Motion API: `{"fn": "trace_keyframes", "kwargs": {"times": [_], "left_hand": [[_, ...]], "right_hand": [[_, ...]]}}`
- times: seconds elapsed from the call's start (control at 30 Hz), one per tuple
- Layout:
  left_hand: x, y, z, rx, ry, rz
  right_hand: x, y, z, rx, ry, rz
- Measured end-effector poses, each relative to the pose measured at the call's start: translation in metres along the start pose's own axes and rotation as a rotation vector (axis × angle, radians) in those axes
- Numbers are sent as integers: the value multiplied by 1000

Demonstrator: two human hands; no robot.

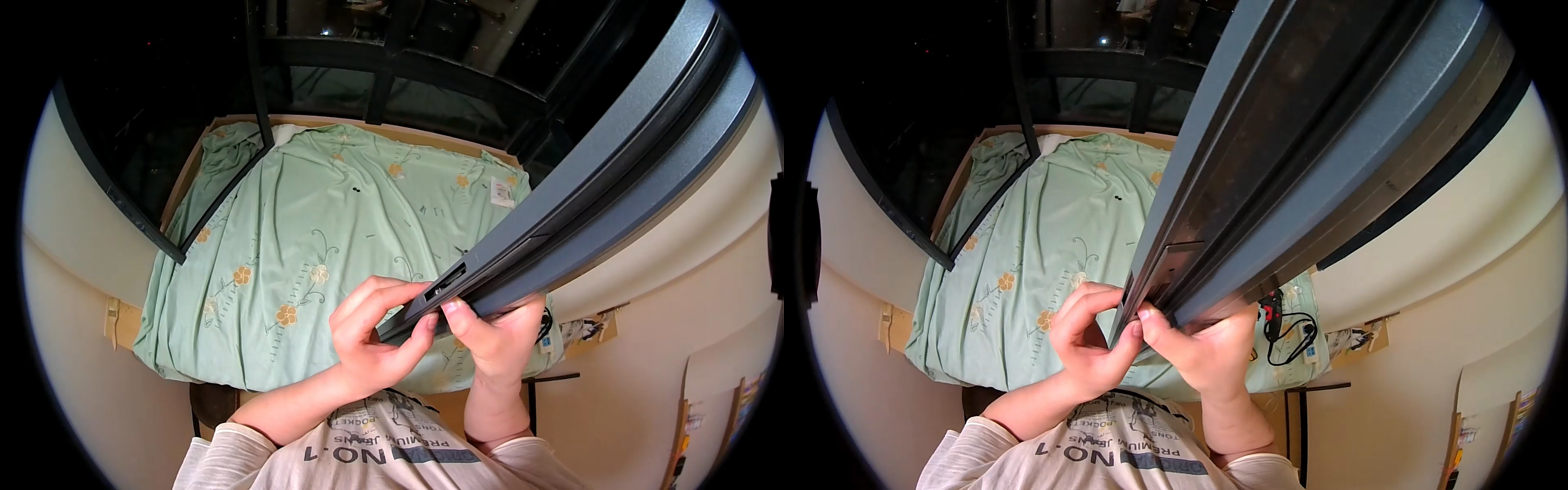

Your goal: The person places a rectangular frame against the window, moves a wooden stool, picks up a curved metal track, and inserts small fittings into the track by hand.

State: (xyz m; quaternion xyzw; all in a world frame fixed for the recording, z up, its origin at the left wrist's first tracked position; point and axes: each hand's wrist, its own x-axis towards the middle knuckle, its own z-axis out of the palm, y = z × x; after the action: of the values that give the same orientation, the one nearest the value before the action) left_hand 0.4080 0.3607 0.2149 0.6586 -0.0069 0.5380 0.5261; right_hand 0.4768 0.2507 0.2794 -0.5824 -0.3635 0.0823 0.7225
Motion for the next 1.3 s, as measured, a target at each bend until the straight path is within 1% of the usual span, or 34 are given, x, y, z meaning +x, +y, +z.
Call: {"fn": "trace_keyframes", "kwargs": {"times": [0.3,0.37,0.47,0.8,0.87,0.97,1.07,1.2,1.27,1.3], "left_hand": [[0,-2,-3,-10,-4,-3],[0,-3,-3,-26,-4,-2],[-1,-5,-4,-16,8,-1],[-2,-8,-6,-22,-8,-9],[-3,-9,-7,-25,-3,-13],[-2,-7,-7,-9,3,-10],[0,-8,-5,-14,10,-15],[0,-12,-6,-28,-6,-84],[3,-15,-7,-43,-28,-122],[5,-17,-7,-84,-35,-166]], "right_hand": [[3,4,3,38,2,-53],[4,4,5,104,-7,-47],[4,3,4,73,-38,-23],[4,3,5,76,-25,-9],[3,6,3,23,-26,5],[5,5,3,52,-46,22],[9,9,3,48,-56,-26],[14,14,10,106,24,-54],[18,15,11,68,59,-67],[20,20,8,28,27,-88]]}}
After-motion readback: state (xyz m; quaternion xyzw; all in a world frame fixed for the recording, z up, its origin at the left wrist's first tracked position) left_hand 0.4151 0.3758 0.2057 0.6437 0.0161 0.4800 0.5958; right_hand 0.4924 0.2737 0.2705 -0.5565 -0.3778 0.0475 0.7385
